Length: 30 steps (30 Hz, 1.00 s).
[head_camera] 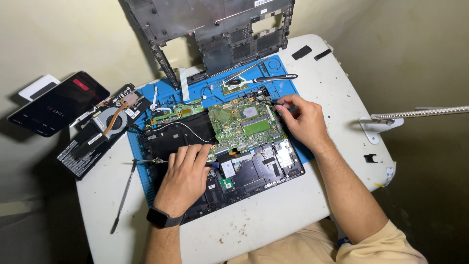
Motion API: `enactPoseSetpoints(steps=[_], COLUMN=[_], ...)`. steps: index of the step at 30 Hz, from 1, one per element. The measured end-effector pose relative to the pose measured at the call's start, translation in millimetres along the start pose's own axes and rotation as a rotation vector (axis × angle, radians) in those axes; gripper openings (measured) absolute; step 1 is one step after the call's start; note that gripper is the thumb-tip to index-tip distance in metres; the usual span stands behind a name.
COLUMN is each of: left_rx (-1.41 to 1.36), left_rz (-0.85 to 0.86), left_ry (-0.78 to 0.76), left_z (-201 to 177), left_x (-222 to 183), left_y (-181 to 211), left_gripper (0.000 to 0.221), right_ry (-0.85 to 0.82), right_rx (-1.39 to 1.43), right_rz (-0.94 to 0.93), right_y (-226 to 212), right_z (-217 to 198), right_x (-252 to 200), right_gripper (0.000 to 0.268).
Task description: Disassembling a laptop to remove the motherboard and access the screen assembly
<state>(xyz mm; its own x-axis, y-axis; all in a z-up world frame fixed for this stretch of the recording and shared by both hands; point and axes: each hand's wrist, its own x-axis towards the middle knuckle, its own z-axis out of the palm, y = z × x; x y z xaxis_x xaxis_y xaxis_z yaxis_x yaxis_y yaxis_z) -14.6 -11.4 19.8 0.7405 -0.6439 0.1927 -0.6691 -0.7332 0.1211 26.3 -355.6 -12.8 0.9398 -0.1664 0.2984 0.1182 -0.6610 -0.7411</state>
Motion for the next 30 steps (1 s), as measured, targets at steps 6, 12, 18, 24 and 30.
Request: enactPoseSetpoints(steps=[6,12,18,24,30], left_rx=[0.029,0.032,-0.128,-0.428,-0.41], left_rz=[-0.049,-0.083,-0.13,-0.147,-0.057], left_ry=[0.036,-0.002,-0.049,-0.059,0.129], left_z=[-3.5,-13.8,-21.8,-42.4,-39.5], left_x=[2.4,-1.2,-14.6,-27.2,-25.8], left_y=[6.6,1.4,-19.3,-31.7,-27.3], left_gripper=[0.061,0.06,0.061,0.06,0.057], right_ry=[-0.012,-0.007,-0.01,-0.128,-0.27], right_rx=[-0.059,-0.04,-0.083,-0.075,0.959], right_rz=[0.01,0.037,0.013,-0.171,0.704], right_y=[0.4,2.3,0.6,-12.9,11.5], right_z=[-1.0,0.5,0.4,-9.6,-0.5], right_x=[-0.1,0.3,0.6,2.1,-22.7], right_gripper=[0.009,0.008,0.009,0.016,0.063])
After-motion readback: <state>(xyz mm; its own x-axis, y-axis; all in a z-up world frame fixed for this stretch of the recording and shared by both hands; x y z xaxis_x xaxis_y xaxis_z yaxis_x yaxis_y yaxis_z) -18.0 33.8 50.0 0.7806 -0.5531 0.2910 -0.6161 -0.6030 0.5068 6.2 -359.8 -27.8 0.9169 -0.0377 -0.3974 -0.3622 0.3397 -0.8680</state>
